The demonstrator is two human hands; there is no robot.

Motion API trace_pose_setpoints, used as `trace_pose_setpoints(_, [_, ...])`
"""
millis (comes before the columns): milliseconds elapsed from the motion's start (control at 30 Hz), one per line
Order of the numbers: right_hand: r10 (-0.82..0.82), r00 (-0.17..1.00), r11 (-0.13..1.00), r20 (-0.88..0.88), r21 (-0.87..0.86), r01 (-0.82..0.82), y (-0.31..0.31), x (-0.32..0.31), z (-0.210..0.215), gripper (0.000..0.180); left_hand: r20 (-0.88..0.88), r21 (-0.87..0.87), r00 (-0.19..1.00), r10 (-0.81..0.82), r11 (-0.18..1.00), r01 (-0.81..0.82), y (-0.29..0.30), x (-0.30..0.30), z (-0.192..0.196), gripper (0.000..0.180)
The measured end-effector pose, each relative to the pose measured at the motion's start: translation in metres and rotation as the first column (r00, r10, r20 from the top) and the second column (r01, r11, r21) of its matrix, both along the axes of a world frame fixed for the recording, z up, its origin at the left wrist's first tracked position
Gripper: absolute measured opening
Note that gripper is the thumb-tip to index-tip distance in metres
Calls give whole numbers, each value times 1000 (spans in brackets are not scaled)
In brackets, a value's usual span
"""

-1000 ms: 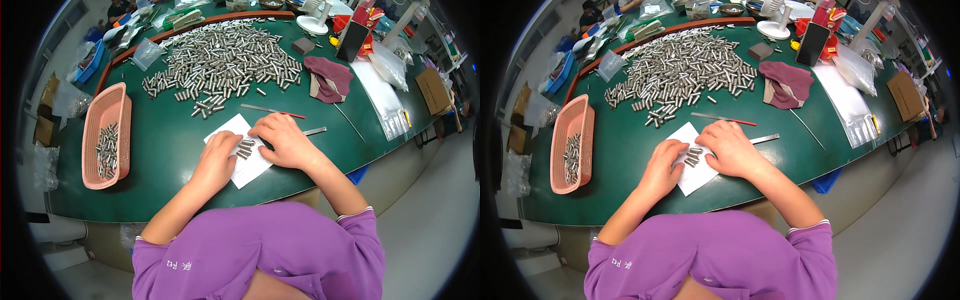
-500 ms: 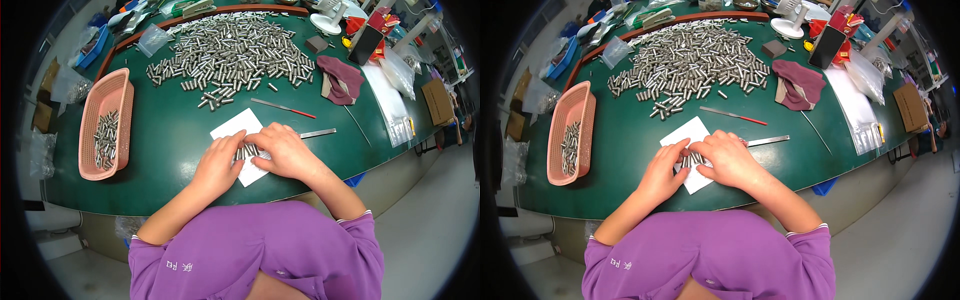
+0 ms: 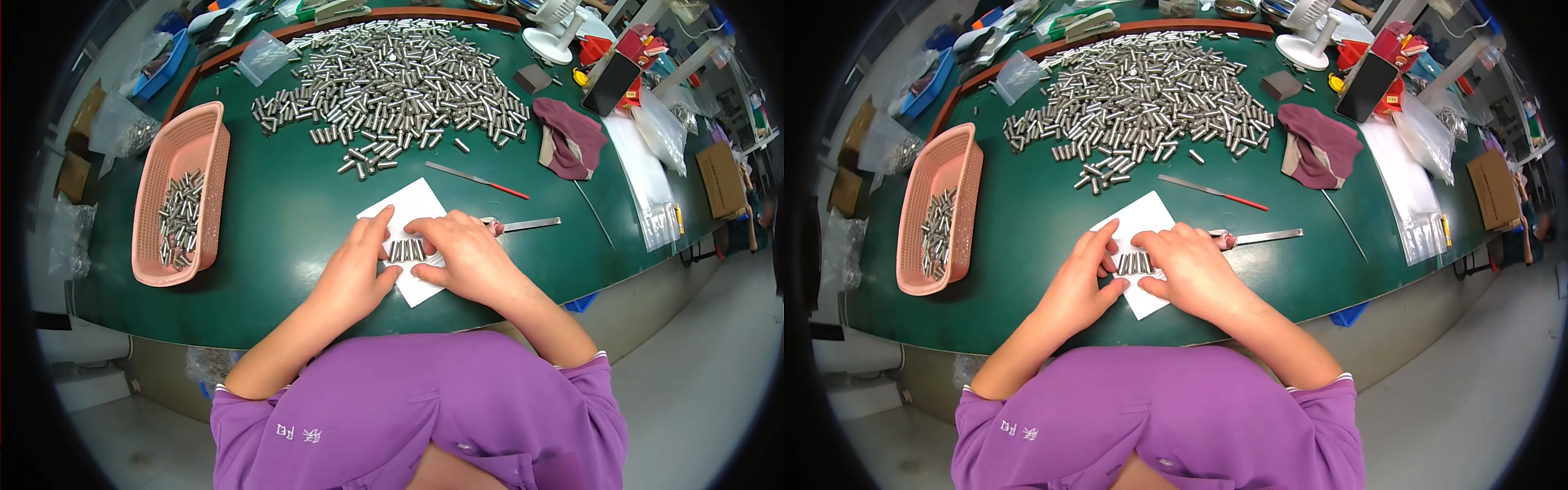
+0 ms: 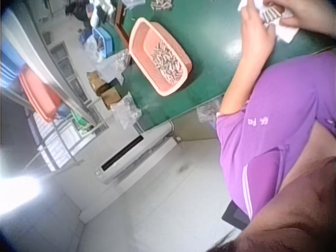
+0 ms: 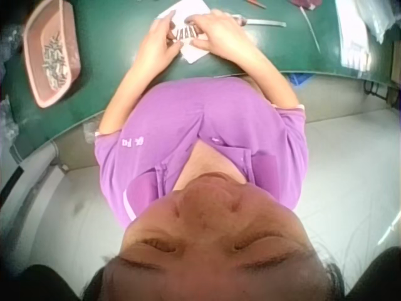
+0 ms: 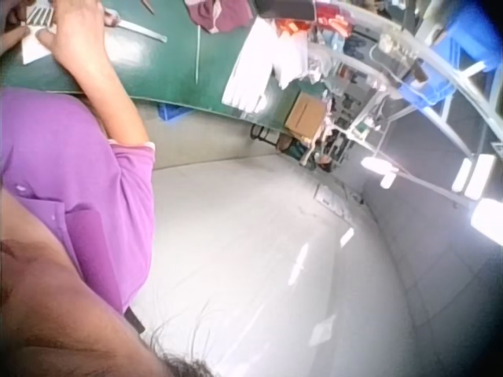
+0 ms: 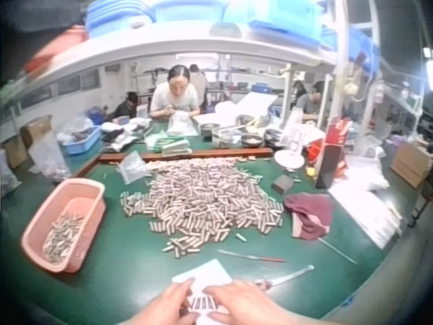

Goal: The person picks up small cylindrical metal parts from a pile on a green workbench and arranges them on a white paper. They use a rectangular sanding block to rub the ends of the metal parts, then place the finished pieces into a pink plastic basket. The person repeats this process of picking, sanding, and placing throughout the video.

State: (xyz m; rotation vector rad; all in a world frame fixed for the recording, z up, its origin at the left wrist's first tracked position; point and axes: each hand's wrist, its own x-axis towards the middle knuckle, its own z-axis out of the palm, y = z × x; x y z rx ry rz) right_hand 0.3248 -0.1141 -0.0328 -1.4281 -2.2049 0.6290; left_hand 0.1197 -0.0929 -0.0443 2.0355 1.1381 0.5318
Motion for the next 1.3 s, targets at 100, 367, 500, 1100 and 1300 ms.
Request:
trace_pose_setpoints(100, [8,1000,1000,-22,16,-8,-1,-4,-2,47,-41,8,999,15,1000,-15,1,-8,4,77])
trace_pose_setpoints(367, [-23,999,1000,-38,-13,22,-5,-7,0,46,-103,122,994,27,992,-15,7,-19,0,71])
trace_pose_setpoints(500, [-45,999,999,-10,1,45,-8,0,4,44,-118,130,993,19,992,-4,3,-14,3,70])
trace_pose_setpoints(1100, [-97,995,994,29,47,96,4,34,8,37,86,-44,994,-61,997,65,-4,16,5,93])
trace_pose_setpoints(1300, [-119,992,993,32,18,118,4,32,9,36,114,-23,992,-61,998,64,-4,6,-5,94])
